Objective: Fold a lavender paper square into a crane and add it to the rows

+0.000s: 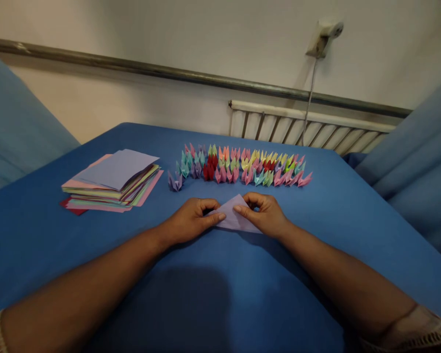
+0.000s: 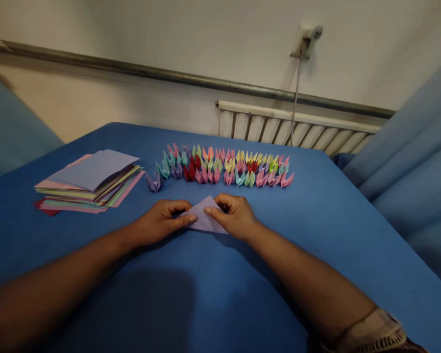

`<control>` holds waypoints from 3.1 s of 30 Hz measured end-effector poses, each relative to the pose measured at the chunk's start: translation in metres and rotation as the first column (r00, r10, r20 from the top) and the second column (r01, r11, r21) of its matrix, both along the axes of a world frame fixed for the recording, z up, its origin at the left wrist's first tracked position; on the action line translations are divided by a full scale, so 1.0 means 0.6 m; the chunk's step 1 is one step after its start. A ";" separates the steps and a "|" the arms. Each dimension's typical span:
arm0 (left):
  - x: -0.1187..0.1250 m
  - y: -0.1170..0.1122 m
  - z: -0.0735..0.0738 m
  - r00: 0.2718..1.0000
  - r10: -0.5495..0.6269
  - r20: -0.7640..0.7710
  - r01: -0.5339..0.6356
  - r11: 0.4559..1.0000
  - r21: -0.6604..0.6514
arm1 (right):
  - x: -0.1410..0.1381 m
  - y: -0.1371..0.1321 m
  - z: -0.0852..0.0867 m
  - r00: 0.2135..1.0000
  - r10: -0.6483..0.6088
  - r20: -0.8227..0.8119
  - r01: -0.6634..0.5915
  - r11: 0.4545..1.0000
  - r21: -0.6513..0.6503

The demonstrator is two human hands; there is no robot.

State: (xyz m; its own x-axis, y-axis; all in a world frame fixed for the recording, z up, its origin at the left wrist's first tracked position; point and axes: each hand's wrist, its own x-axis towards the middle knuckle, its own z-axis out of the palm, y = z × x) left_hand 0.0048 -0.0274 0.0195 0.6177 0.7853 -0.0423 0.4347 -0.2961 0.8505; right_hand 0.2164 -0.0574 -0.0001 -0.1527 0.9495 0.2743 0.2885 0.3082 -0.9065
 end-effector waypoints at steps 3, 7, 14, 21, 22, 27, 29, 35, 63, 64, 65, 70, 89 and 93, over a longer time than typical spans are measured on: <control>0.000 0.000 -0.002 1.000 -0.002 -0.007 0.002 1.000 0.022 | 0.001 0.000 0.000 1.000 -0.006 0.016 0.005 1.000 0.017; -0.001 0.001 -0.004 1.000 -0.003 0.002 0.003 1.000 0.023 | 0.002 0.000 0.000 0.999 0.001 0.039 -0.003 0.999 0.039; 0.003 -0.001 -0.001 0.999 0.016 0.037 -0.016 1.000 -0.005 | 0.000 -0.002 0.002 0.998 -0.015 0.055 0.012 0.998 0.064; 0.002 0.000 -0.004 0.998 0.038 0.040 -0.040 0.999 0.031 | -0.002 -0.005 0.004 1.000 0.002 0.016 -0.003 0.998 0.066; 0.001 0.000 -0.004 0.998 0.041 0.037 -0.042 0.999 0.034 | -0.002 -0.006 0.005 1.000 0.007 0.011 -0.008 0.998 0.063; 0.001 -0.001 -0.003 0.999 0.041 0.032 -0.042 0.999 0.016 | 0.000 -0.008 0.007 0.999 0.024 0.032 -0.026 0.997 0.067; 0.002 -0.001 -0.002 0.999 0.038 0.032 -0.038 0.999 0.015 | 0.000 -0.007 0.006 0.999 0.028 0.031 -0.030 0.997 0.069; 0.002 -0.001 -0.001 0.998 0.043 0.035 -0.044 0.998 0.040 | 0.002 -0.005 -0.001 0.999 0.030 0.045 -0.034 0.996 0.077; -0.005 0.036 -0.029 0.980 0.152 -0.125 -0.126 0.973 0.193 | -0.001 0.034 -0.064 0.988 -0.123 -0.092 0.112 0.987 -0.115; -0.005 0.037 -0.029 0.983 0.148 -0.113 -0.127 0.977 0.173 | -0.002 0.035 -0.065 0.987 -0.128 -0.102 0.116 0.987 -0.112; -0.005 0.037 -0.028 0.985 0.142 -0.097 -0.126 0.980 0.151 | -0.002 0.035 -0.065 0.985 -0.130 -0.114 0.118 0.987 -0.111; -0.006 0.034 -0.023 0.992 0.125 -0.035 -0.121 0.988 0.101 | -0.003 0.030 -0.052 0.984 -0.117 -0.134 0.108 0.991 -0.075; -0.017 0.057 -0.043 0.932 0.197 -0.305 -0.086 0.936 0.342 | -0.033 -0.028 -0.028 0.638 0.041 0.769 -0.225 0.965 0.136; -0.030 0.065 -0.032 0.880 0.228 -0.417 -0.078 0.935 0.347 | -0.045 -0.045 -0.038 0.566 0.150 0.810 -0.276 0.961 0.014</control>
State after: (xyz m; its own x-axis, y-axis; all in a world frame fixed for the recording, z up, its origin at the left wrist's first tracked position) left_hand -0.0130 0.0114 0.0005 0.4622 0.8865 -0.0211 0.8045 -0.4092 0.4305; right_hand 0.1896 -0.0842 -0.0229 -0.5615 0.8259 0.0505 0.7824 0.5498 -0.2926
